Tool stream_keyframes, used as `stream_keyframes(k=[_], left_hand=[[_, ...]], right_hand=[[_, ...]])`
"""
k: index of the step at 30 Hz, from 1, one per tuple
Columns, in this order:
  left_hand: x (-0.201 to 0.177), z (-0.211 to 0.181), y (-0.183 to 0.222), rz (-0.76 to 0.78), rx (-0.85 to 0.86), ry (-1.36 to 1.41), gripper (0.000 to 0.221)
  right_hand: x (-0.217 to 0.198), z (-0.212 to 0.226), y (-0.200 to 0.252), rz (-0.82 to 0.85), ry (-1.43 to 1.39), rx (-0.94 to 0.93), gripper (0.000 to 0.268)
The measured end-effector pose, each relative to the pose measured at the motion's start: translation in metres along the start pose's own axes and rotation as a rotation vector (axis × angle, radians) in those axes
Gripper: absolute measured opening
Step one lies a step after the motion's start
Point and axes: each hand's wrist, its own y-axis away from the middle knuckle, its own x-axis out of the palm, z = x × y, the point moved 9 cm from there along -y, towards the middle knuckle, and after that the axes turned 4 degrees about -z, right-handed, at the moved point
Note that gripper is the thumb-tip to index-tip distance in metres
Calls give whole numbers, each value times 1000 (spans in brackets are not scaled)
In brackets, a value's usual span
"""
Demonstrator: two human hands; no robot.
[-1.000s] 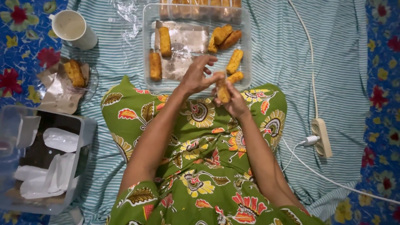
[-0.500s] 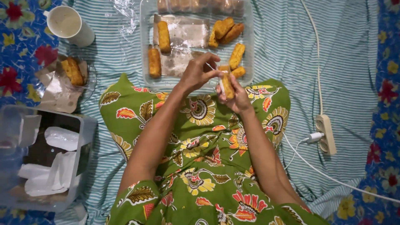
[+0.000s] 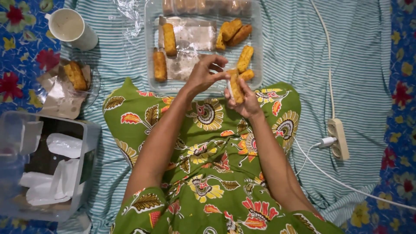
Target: Wrapping individual fried food items in plastic sheets and organizing them into a container.
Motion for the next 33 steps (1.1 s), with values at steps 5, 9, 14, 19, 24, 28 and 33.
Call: stream_keyframes(k=[5,9,14,19,24,28,33], left_hand=[[-6,4,-2,-54,11,-2,37],[-19,20,-13,-117,-2,-1,21],[-4,12,-4,-14,23,89,37],[3,8,-1,54,-2,91,28],[-1,-7,0,68,19,93,13],[-4,3,-3,32,20,60,10],[-15,6,-7,-56,11,27,13]], right_hand=[[7,-3,0,27,-11,18,52],[20,-2,6,38,-16,15,51],[3,-3,1,33,1,15,51],[-5,-5,-1,33,21,4,50],[0,-9,1,38,-16,46,50],[5,-8,1,65,-19,38,54],[1,-7,-1,81,3,16,55]])
